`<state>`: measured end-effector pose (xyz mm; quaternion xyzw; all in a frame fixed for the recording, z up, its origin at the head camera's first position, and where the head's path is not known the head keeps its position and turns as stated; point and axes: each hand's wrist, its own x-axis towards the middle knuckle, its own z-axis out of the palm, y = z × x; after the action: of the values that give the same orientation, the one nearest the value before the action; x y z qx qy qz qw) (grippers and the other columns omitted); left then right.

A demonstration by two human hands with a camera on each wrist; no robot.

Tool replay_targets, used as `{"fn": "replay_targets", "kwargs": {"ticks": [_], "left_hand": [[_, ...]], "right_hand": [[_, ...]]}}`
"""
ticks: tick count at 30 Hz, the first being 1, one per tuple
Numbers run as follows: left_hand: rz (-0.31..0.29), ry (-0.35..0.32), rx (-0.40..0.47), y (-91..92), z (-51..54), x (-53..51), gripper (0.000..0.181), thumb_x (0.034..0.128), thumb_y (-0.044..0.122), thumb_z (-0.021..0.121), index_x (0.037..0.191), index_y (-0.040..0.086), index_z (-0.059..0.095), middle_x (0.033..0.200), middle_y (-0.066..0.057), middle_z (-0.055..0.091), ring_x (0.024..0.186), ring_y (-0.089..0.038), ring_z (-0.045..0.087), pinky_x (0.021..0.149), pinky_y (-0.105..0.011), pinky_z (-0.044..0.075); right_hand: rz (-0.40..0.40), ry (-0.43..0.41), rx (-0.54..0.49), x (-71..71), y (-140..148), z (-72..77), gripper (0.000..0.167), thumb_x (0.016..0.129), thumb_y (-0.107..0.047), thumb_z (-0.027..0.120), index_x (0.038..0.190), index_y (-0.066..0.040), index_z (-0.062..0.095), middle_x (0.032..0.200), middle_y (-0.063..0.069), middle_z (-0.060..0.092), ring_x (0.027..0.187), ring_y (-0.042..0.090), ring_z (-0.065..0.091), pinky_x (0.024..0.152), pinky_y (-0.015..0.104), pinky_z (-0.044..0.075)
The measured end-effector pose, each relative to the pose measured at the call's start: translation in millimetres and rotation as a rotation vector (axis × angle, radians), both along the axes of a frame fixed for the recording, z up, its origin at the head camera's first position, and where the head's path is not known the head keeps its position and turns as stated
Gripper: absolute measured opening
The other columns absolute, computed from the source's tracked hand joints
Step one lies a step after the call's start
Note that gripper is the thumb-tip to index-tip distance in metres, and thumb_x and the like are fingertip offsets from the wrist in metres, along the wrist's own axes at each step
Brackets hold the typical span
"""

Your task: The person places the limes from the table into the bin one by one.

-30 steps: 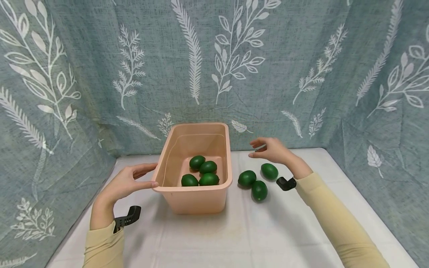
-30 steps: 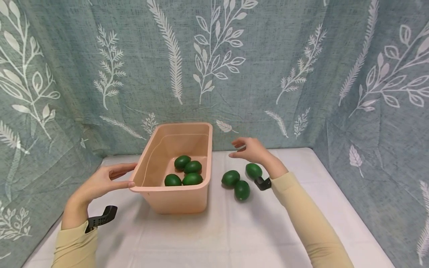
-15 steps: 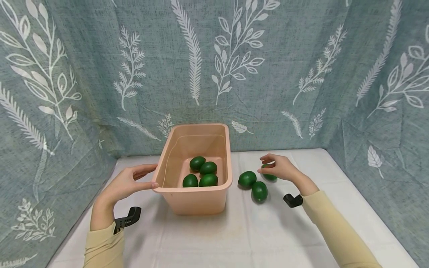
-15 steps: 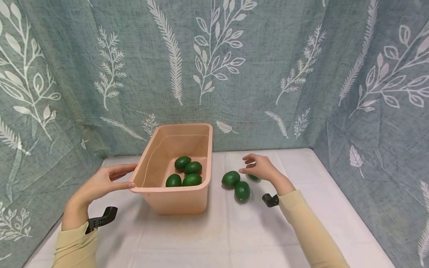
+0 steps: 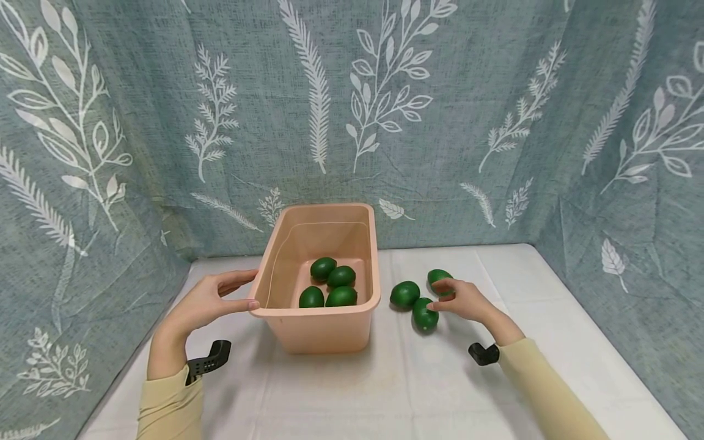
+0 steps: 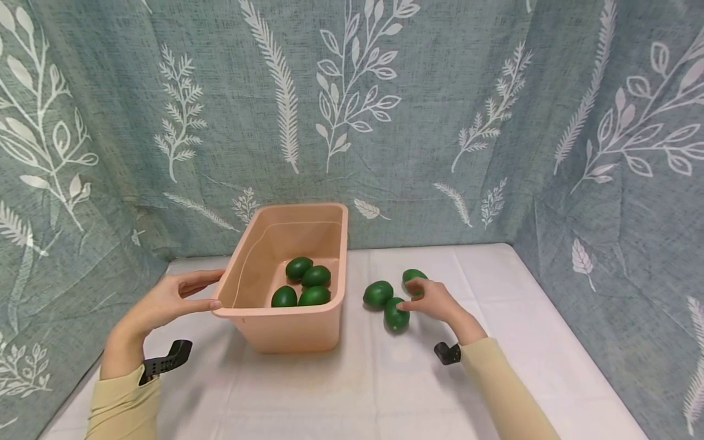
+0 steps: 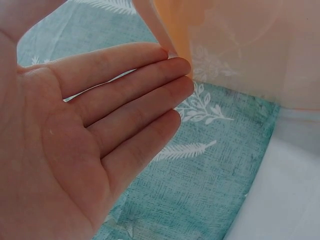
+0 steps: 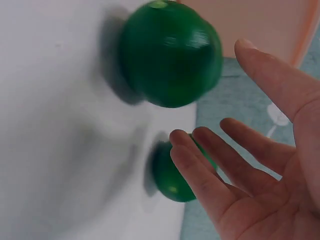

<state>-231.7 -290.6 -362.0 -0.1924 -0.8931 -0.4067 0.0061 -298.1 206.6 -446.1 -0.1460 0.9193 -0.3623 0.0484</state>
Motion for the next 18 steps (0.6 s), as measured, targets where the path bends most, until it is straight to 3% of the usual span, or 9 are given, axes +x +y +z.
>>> {"fn": "replay_targets", "kwargs": {"ticks": [7, 18], "left_hand": [[-0.001, 0.000, 0.003, -1.1, -1.2, 0.2, 0.062, 0.0839, 0.033, 0.073, 0.137, 0.010, 0.051, 0.139, -0.012, 0.052, 0.134, -0.039, 0.040, 0.105, -0.055, 0.041], [0.004, -0.012, -0.003, -1.2, -0.2, -0.8, 0.064, 0.0834, 0.034, 0.073, 0.138, 0.010, 0.050, 0.139, -0.012, 0.051, 0.134, -0.038, 0.039, 0.106, -0.054, 0.040]], "right_hand": [[0.023, -0.013, -0.028, 6.1, -4, -15.5, 0.069, 0.080, -0.038, 0.076, 0.131, 0.002, 0.052, 0.120, 0.020, 0.062, 0.104, 0.033, 0.065, 0.084, 0.041, 0.057], [-0.004, -0.056, -0.034, 6.1, -11, -23.1, 0.068, 0.080, -0.041, 0.075, 0.130, -0.002, 0.054, 0.121, 0.016, 0.062, 0.106, 0.031, 0.063, 0.083, 0.039, 0.057]]}}
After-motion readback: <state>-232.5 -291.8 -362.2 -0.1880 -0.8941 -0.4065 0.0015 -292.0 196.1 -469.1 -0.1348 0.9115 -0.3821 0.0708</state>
